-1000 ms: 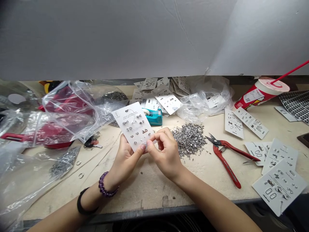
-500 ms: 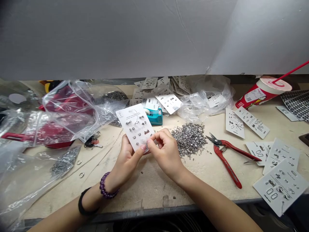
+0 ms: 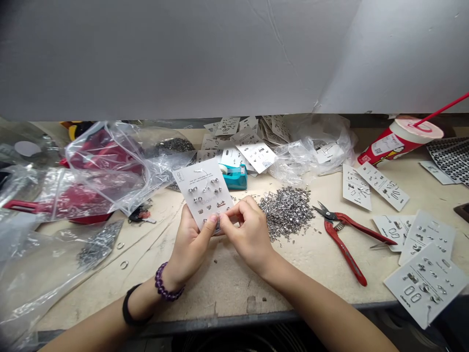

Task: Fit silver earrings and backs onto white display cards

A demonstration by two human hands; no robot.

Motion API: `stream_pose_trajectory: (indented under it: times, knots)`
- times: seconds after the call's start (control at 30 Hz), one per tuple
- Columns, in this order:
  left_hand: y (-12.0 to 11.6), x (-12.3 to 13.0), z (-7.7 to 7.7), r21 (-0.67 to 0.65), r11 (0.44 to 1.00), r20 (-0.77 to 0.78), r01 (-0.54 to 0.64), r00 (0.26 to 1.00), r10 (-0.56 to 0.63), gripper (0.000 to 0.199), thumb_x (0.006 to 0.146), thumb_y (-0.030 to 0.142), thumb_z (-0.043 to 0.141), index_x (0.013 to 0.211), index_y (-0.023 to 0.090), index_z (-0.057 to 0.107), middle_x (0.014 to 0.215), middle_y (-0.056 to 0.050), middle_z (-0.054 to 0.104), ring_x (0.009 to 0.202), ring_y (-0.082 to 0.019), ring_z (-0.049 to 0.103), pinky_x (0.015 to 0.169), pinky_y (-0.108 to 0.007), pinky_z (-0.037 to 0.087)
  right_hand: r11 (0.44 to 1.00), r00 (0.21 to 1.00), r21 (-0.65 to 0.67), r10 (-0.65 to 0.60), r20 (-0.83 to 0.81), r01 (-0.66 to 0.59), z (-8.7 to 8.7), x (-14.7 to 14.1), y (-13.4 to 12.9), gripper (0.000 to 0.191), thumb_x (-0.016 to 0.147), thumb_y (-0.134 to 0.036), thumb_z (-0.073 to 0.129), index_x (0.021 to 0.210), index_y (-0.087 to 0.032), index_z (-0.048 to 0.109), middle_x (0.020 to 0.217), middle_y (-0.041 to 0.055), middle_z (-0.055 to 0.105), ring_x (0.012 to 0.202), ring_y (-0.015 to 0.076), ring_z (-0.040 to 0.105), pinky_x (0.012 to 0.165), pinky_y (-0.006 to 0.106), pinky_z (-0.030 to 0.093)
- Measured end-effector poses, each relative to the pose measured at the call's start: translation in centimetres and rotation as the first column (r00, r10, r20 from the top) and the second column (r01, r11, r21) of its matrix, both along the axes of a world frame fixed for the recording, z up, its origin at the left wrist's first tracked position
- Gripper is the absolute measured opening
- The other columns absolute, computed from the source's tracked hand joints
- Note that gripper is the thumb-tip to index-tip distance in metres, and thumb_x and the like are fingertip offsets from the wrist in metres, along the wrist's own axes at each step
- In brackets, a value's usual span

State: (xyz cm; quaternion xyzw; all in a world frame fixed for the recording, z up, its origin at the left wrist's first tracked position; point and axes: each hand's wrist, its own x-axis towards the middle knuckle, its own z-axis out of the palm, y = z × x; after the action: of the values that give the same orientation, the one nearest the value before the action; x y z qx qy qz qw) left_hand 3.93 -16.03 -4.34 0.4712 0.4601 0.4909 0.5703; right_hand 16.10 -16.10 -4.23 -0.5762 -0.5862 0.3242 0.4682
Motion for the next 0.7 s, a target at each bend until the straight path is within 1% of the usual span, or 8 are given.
stream_pose_trajectory:
  times: [0.1,0.17,0.27,0.33,0.4,0.5,0.57,0.7]
  knots:
    - [0.1,0.0,0.3,-0.043,0.999,0.014,-0.032,0.999,0.032,0.034,0.081,0.027,0.054,0.109,0.020,0.035,0.115,-0.009,0.056,0.102,-0.020,0.058,0.081,-0.035,0.052,0.999,0.997,0.029,-0.030,0.066,0.028,-0.2,0.1,0.3,0.025,0.072,-0.027,0.063,0.059,-0.019,0.042,0.067,-0.0031,0.042,0.053,0.0085,0.040,0.050,0.024,0.037]
    - [0.2,-0.1,0.5,-0.094,0.995,0.035,-0.028,0.999,0.032,0.036,0.080,0.029,0.055,0.108,0.020,0.035,0.111,-0.009,0.057,0.092,-0.020,0.062,0.070,-0.033,0.056,1.000,0.999,-0.014,-0.013,0.030,0.014,-0.3,0.2,0.4,0.028,0.070,-0.031,0.065,0.062,-0.020,0.040,0.067,-0.0043,0.041,0.049,0.0068,0.035,0.046,0.023,0.034]
    - [0.5,-0.4,0.6,-0.136,0.991,0.048,-0.013,0.999,0.019,0.039,0.077,0.031,0.059,0.106,0.020,0.036,0.105,-0.008,0.059,0.081,-0.019,0.064,0.059,-0.031,0.057,0.986,0.986,-0.118,0.097,-0.139,-0.114,-0.2,0.6,0.4,0.026,0.073,-0.035,0.062,0.067,-0.020,0.041,0.063,-0.0052,0.042,0.048,0.0072,0.036,0.044,0.022,0.033]
    - [0.7,-0.6,0.7,-0.124,0.992,0.040,-0.021,0.999,0.027,0.042,0.075,0.031,0.062,0.106,0.021,0.036,0.104,-0.007,0.060,0.079,-0.019,0.064,0.056,-0.029,0.058,0.968,0.954,-0.123,0.185,-0.237,-0.218,0.3,1.2,0.5,0.018,0.076,-0.033,0.057,0.070,-0.020,0.046,0.063,-0.0037,0.045,0.051,0.0085,0.041,0.046,0.023,0.035]
    - [0.8,-0.7,0.8,-0.102,0.994,0.024,-0.039,0.999,0.042,0.045,0.073,0.031,0.063,0.108,0.021,0.037,0.106,-0.008,0.059,0.082,-0.020,0.063,0.051,-0.026,0.057,0.964,0.948,-0.098,0.220,-0.231,-0.247,0.9,2.1,0.9,0.011,0.078,-0.029,0.053,0.076,-0.019,0.054,0.069,-0.0009,0.051,0.054,0.0093,0.044,0.046,0.024,0.037]
    - [0.9,-0.9,0.9,-0.087,0.995,-0.005,-0.049,0.999,0.048,0.046,0.072,0.030,0.064,0.109,0.019,0.038,0.109,-0.009,0.058,0.082,-0.021,0.063,0.044,-0.022,0.056,0.992,0.993,-0.049,0.120,0.008,-0.119,1.9,4.0,2.7,0.015,0.082,-0.026,0.048,0.084,-0.018,0.061,0.079,0.0030,0.055,0.059,0.0112,0.049,0.049,0.025,0.041]
    - [0.8,-0.8,1.0,-0.092,0.995,-0.015,-0.038,0.999,0.036,0.044,0.072,0.029,0.064,0.107,0.018,0.040,0.105,-0.009,0.059,0.076,-0.019,0.064,0.042,-0.022,0.055,0.998,0.968,0.030,0.045,0.246,-0.054,2.2,5.0,4.6,0.017,0.084,-0.027,0.048,0.090,-0.020,0.062,0.089,0.0052,0.057,0.070,0.0138,0.053,0.057,0.029,0.045]
    - [0.8,-0.7,1.2,-0.110,0.993,-0.007,-0.044,0.999,0.044,0.042,0.071,0.029,0.065,0.103,0.018,0.040,0.100,-0.008,0.060,0.073,-0.019,0.064,0.041,-0.022,0.054,0.969,0.788,0.030,0.182,0.588,-0.246,2.2,5.8,8.2,0.026,0.086,-0.032,0.047,0.108,-0.024,0.058,0.106,0.0074,0.054,0.078,0.0169,0.055,0.061,0.031,0.045]
